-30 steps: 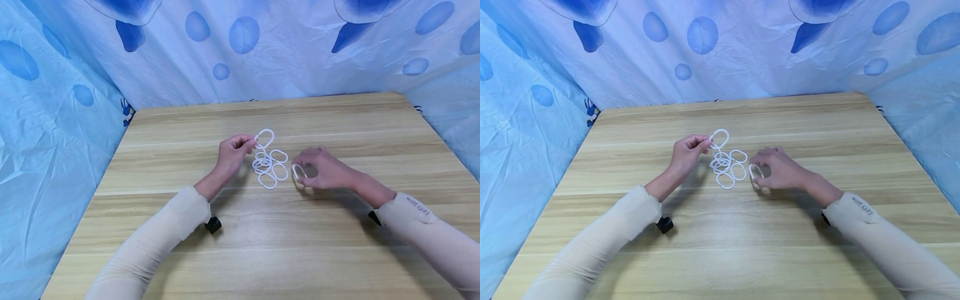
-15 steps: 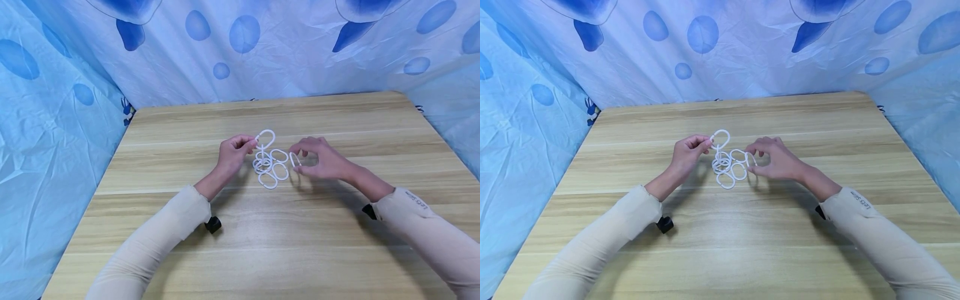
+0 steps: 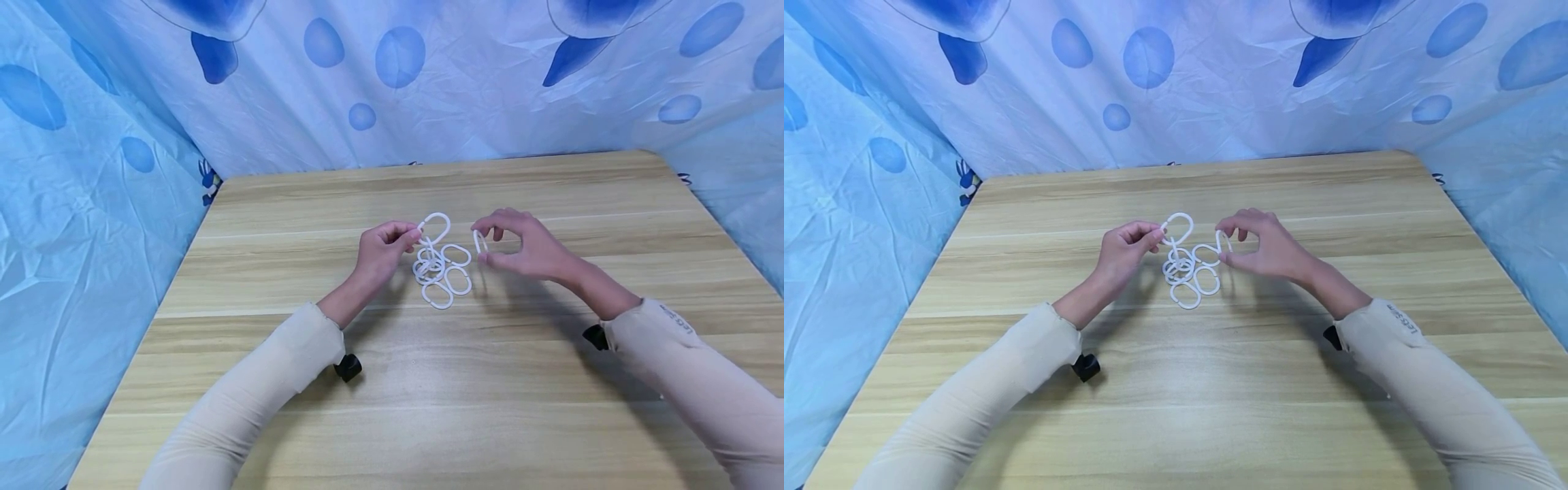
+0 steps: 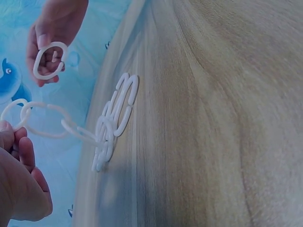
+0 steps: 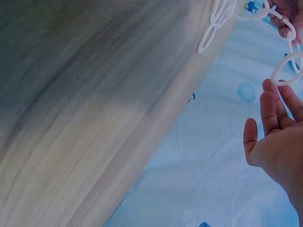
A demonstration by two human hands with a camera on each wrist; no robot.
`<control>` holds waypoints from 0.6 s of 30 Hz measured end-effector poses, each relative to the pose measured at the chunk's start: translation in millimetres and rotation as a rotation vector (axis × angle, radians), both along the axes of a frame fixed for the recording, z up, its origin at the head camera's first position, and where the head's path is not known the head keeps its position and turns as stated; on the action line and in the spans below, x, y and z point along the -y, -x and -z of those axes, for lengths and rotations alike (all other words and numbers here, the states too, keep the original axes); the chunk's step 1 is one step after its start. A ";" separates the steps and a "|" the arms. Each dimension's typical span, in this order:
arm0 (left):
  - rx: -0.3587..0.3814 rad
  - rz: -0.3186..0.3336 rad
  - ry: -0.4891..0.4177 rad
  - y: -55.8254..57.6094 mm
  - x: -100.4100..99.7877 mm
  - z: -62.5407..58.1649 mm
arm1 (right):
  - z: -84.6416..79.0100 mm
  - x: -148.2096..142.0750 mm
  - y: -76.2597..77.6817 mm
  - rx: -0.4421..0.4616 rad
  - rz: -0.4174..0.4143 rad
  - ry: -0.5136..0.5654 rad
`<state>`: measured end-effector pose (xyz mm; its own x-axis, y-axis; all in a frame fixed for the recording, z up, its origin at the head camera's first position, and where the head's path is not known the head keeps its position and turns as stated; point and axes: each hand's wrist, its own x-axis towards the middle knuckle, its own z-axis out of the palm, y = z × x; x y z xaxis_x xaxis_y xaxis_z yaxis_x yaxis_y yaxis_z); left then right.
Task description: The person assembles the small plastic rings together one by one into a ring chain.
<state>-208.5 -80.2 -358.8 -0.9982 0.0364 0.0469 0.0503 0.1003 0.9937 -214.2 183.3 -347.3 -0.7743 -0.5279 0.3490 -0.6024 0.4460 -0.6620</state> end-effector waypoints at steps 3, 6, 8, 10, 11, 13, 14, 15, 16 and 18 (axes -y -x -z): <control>-0.003 0.001 0.002 -0.4 -0.1 0.6 | -2.1 0.8 1.8 0.033 0.031 0.025; -0.005 0.000 0.011 -0.6 0.0 0.8 | -5.1 2.8 3.4 0.069 0.062 0.060; -0.004 0.000 0.013 -0.7 -0.3 0.6 | -7.0 4.6 4.4 0.087 0.080 0.083; -0.007 0.002 0.011 -0.5 -0.6 0.9 | -8.9 6.7 5.1 0.106 0.098 0.105; -0.008 0.004 0.009 -0.5 -0.7 0.9 | -9.8 7.8 5.4 0.114 0.104 0.114; -0.012 0.009 0.004 -0.6 -0.6 0.9 | -11.6 10.6 5.6 0.122 0.114 0.124; -0.013 0.010 0.004 -0.7 -0.3 1.0 | -12.6 12.2 5.8 0.125 0.118 0.129; -0.014 0.011 0.003 -0.8 0.0 1.1 | -13.5 13.8 5.9 0.126 0.118 0.135; -0.015 0.012 0.002 -0.9 0.3 1.1 | -14.2 15.6 6.2 0.123 0.117 0.140; -0.014 0.012 0.000 -1.2 0.9 0.9 | -15.8 19.4 6.7 0.120 0.114 0.150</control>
